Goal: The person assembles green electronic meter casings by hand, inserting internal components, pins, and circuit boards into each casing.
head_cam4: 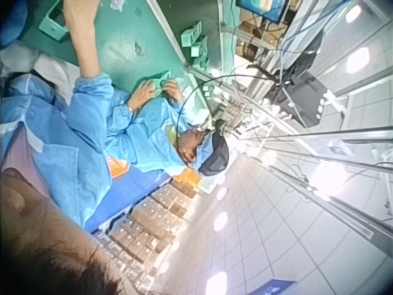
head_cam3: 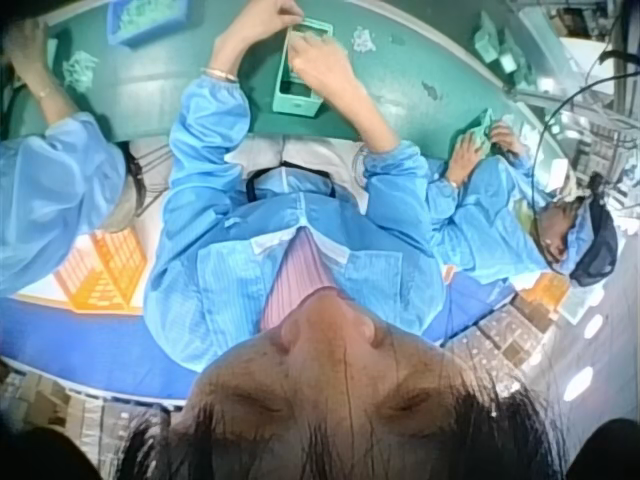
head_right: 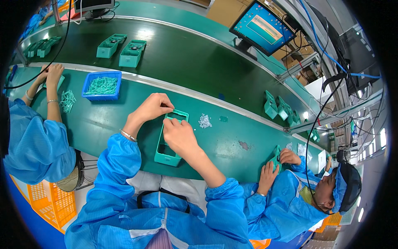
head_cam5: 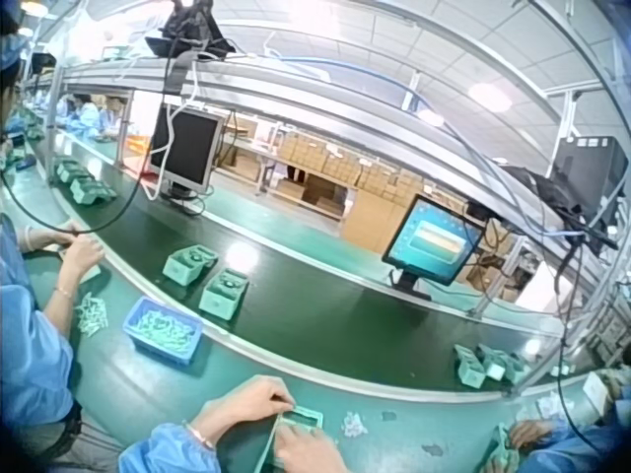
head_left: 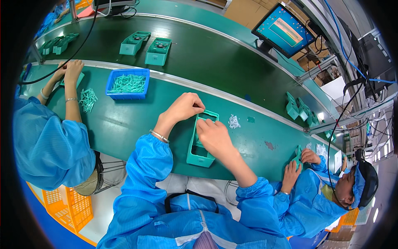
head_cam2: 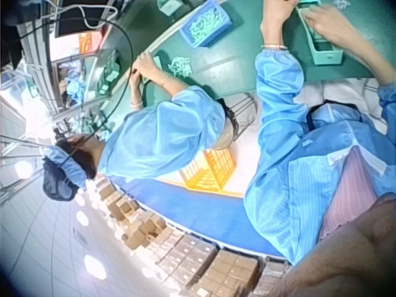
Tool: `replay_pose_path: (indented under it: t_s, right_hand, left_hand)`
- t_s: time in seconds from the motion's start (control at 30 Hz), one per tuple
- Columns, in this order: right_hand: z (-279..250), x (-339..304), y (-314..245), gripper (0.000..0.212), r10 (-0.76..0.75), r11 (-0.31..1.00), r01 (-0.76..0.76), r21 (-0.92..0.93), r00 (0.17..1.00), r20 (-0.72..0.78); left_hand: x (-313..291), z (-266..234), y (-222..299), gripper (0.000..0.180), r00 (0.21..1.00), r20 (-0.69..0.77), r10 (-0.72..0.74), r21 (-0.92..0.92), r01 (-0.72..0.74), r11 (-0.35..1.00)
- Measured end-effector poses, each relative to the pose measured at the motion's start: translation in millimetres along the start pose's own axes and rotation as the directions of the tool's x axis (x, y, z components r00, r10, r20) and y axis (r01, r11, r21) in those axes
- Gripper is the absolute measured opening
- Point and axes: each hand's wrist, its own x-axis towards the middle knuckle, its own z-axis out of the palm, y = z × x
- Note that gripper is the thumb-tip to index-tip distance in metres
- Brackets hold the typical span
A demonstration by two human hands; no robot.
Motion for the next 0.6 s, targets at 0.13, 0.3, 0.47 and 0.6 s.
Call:
replay_pose_path:
  t_s: [0.13, 0.3, 0.47, 0.6]
  right_hand:
    - [-0.4, -1.1, 8.0, 0.012, -0.069, 0.997, 0.070, -0.011, 0.994, 0.081]
    - [-0.9, -21.6, 27.3, 0.030, 0.192, 0.867, -0.157, 0.473, 0.981, -0.027]
    - [-9.7, -60.0, 18.0, 0.037, 0.523, 0.716, -0.288, 0.636, 0.825, -0.215]
    - [-22.3, -78.7, -4.5, 0.037, 0.560, 0.643, -0.339, 0.687, 0.820, -0.120]
  left_hand:
    - [2.4, 1.1, 1.3, 0.012, 1.000, 0.020, -0.009, -0.025, 0.010, 1.000]
    - [-0.7, -1.9, 1.9, 0.013, 1.000, 0.007, -0.020, -0.023, 0.020, 1.000]
    - [1.7, -1.4, 3.3, 0.014, 0.999, 0.024, -0.032, -0.060, 0.033, 0.998]
    - [0.9, -1.8, -1.1, 0.014, 1.000, 0.017, -0.015, -0.046, 0.015, 0.999]
